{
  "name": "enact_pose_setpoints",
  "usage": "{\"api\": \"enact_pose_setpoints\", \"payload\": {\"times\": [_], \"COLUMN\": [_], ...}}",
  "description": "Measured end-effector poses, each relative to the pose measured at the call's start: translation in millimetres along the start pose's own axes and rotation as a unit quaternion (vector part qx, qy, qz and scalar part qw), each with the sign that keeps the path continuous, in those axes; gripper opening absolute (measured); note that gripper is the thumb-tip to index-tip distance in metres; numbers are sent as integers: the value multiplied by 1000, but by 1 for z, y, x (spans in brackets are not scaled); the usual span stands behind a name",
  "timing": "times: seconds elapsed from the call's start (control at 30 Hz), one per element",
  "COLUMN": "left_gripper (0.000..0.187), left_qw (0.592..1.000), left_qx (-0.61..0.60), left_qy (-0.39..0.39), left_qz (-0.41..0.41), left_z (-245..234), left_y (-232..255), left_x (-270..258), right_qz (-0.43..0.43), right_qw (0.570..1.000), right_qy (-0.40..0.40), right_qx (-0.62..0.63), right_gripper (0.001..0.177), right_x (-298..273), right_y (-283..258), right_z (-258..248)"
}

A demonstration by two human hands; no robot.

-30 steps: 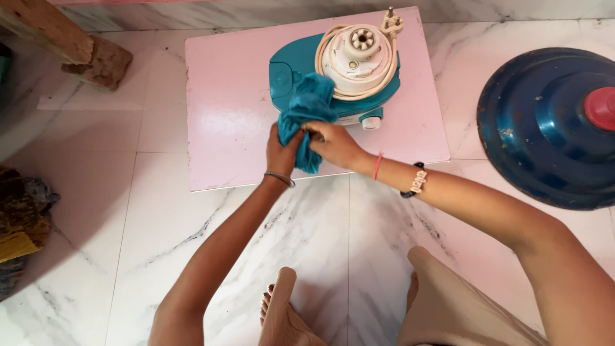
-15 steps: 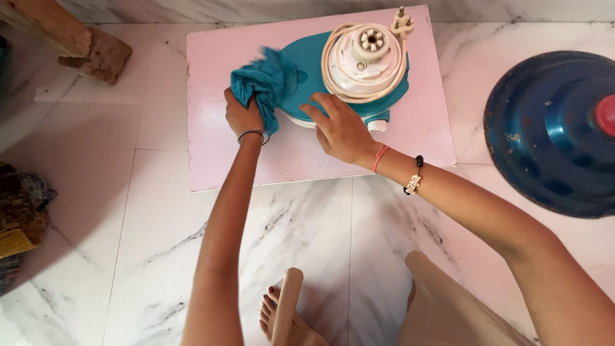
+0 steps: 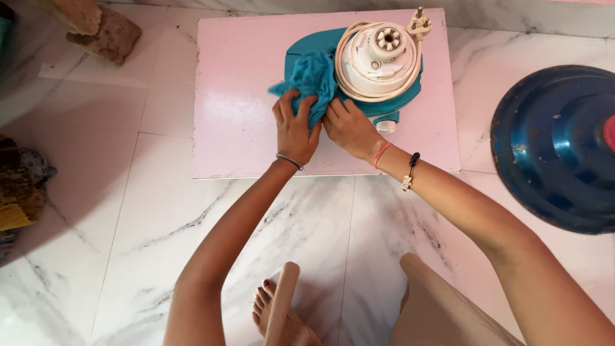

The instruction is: The person uses a blue cloth to wipe the surface of a teal and white electric iron placed on a pink board, then wipes the base of a blue floor fan. The iron's cord is wrapped around the iron during the process.

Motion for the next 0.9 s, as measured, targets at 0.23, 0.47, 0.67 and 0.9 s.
{"api": "enact_pose_setpoints", "payload": {"times": [0.23,0.47,0.67,0.9], "left_gripper": [56,68,76,62], "left_qw": [991,984,990,971], "left_qx": [89,117,65,-45], "left_qy": [-81,-114,-115,-117], "left_qz": [54,76,-52,-205], "left_z": [7,26,58,47], "left_y": [-25,-31,-66,-79], "left_x": [27,24,77,91], "right_qz": [7,-49,-42,354], "right_qw": [998,998,998,846], "right_qy": [65,29,-12,113], "right_qx": [-22,-36,-45,382], "right_gripper": [32,46,47,50], "right_x": [-12,-62,-65,-111], "right_y": [3,16,12,-13], "right_z": [-7,-17,-22,17]}}
Point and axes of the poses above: each hand's wrist, its own x-axis towards the middle knuckle, its own z-axis out of the palm, y = z × x, the point moved 1 cm from there along x, towards the middle knuckle, and after that the axes turned 1 degree about x, right-handed, at the moved point
